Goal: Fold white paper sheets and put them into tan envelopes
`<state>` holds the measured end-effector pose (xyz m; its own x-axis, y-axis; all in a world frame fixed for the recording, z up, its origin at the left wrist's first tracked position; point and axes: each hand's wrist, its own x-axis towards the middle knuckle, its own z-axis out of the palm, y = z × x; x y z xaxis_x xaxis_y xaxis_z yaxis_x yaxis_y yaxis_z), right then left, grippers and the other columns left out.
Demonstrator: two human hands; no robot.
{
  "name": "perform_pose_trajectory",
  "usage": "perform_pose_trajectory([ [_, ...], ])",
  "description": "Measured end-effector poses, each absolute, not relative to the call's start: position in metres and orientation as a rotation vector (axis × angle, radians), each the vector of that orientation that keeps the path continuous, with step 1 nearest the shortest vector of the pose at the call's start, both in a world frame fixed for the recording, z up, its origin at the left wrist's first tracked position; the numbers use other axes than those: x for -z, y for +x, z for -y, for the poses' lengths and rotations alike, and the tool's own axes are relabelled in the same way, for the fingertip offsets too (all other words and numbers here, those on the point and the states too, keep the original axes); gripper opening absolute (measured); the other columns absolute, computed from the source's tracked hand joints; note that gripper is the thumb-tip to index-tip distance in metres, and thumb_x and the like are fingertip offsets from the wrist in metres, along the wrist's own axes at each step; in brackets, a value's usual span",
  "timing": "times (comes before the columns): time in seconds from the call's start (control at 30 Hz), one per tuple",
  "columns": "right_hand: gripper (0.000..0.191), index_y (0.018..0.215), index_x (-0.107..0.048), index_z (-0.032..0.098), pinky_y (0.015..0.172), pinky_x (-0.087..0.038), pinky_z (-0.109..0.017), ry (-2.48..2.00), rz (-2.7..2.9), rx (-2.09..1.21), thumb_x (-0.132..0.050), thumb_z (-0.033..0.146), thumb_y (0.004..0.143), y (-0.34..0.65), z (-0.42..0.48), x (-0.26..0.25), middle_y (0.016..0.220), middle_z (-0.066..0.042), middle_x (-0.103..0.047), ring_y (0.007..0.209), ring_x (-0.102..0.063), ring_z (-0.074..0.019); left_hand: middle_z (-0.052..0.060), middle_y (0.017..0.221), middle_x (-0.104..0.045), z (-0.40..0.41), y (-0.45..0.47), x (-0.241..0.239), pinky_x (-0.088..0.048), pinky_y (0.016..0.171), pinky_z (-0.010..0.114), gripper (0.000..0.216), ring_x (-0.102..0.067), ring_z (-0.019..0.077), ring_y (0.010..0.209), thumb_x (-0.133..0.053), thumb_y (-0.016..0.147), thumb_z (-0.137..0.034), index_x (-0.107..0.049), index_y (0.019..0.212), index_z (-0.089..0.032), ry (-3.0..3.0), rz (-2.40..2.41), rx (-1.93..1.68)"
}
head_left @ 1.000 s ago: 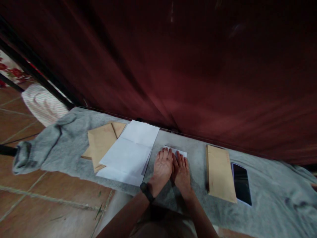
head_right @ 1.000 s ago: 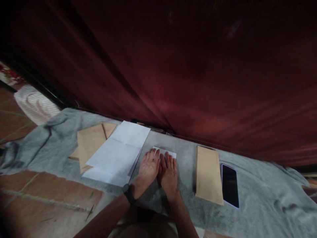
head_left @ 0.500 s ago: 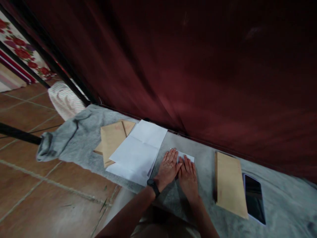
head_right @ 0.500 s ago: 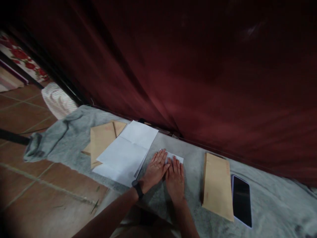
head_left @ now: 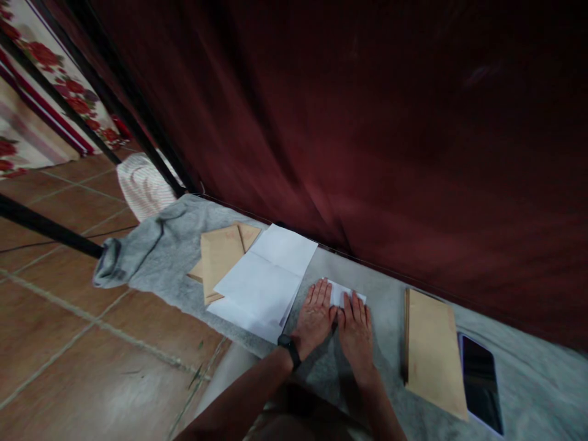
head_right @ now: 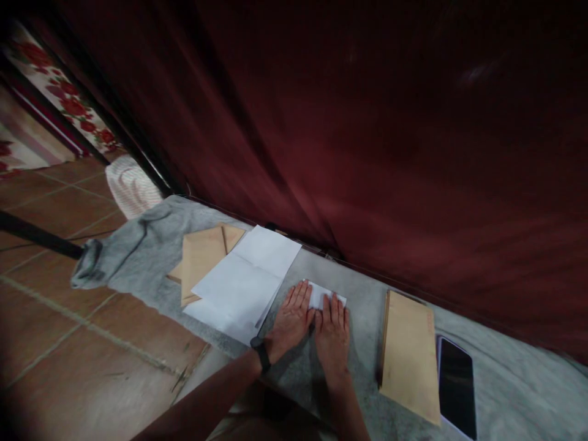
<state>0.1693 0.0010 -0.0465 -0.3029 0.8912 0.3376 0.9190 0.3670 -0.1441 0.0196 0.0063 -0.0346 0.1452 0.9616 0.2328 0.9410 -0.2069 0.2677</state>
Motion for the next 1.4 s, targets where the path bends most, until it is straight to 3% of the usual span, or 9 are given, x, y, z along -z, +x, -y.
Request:
perform_pose_trajectory([
  [0.3,0.044,0.144,-0.054,0.015,0.114,-0.035,-0.061,-1.561,2.326,0.282,-0.035,0.028,0.106,0.192,0.007,0.058,0.160,-0.020,-0.042,0.148,-0.038,-0.0348,0.018,0.163,-0.036,0.021,0.015,0.037,-0.035,0.123,0.048,0.060,-0.029,0.0274,0.154,-0.039,0.103,-0.033,-0.031,0.156,-0.006,2.262,-2.021,-0.589],
  [0.53,0.054,0.153,-0.043,0.010,0.114,-0.037,-0.058,-1.596,2.216,0.222,-0.033,0.037,0.107,0.192,0.007,0.058,0.157,-0.023,-0.044,0.143,-0.045,-0.0345,0.017,0.163,-0.038,0.051,0.010,0.038,-0.037,0.122,0.049,0.066,-0.033,0.0280,0.152,-0.040,0.103,-0.037,-0.024,0.161,-0.010,2.260,-2.059,-0.606],
  [0.73,0.055,0.156,-0.039,0.011,0.117,-0.034,-0.056,-1.620,2.190,0.208,-0.031,0.029,0.105,0.191,0.008,0.060,0.157,-0.021,-0.045,0.144,-0.044,-0.0329,0.012,0.166,-0.032,0.013,0.040,0.015,-0.028,0.127,0.046,0.058,-0.024,0.0255,0.156,-0.035,0.105,-0.035,-0.033,0.158,-0.012,2.343,-1.841,-0.648],
  [0.83,0.055,0.155,-0.041,0.010,0.118,-0.033,-0.055,-1.609,2.218,0.243,-0.029,0.020,0.102,0.191,0.007,0.062,0.157,-0.020,-0.046,0.145,-0.042,-0.0318,0.015,0.164,-0.036,-0.017,0.054,0.016,-0.028,0.127,0.045,0.057,-0.028,0.0251,0.155,-0.032,0.106,-0.037,-0.039,0.154,-0.008,2.346,-1.797,-0.575],
  [1.03,0.052,0.150,-0.048,0.009,0.116,-0.034,-0.059,-1.663,2.223,0.236,-0.033,0.024,0.103,0.193,0.005,0.062,0.155,-0.022,-0.048,0.143,-0.045,-0.0345,0.017,0.162,-0.040,-0.027,0.045,0.040,-0.027,0.126,0.053,0.060,-0.031,0.0271,0.154,-0.033,0.104,-0.038,-0.034,0.157,-0.009,2.374,-1.847,-0.585],
  [1.17,0.047,0.140,-0.060,0.010,0.118,-0.028,-0.064,-1.643,2.220,0.180,-0.033,0.016,0.100,0.185,-0.005,0.056,0.149,-0.021,-0.054,0.144,-0.045,-0.0348,0.017,0.163,-0.038,-0.018,0.036,0.044,-0.028,0.125,0.054,0.059,-0.028,0.0284,0.155,-0.036,0.102,-0.032,-0.033,0.157,-0.009,2.336,-1.919,-0.555],
  [1.4,0.048,0.143,-0.056,0.011,0.120,-0.031,-0.055,-1.493,2.320,0.092,-0.029,0.019,0.104,0.158,-0.015,0.050,0.155,-0.018,-0.049,0.149,-0.037,-0.0287,0.017,0.164,-0.036,-0.012,0.031,0.040,-0.030,0.126,0.046,0.056,-0.028,0.0251,0.155,-0.034,0.100,-0.018,-0.038,0.154,-0.007,2.292,-1.949,-0.459],
])
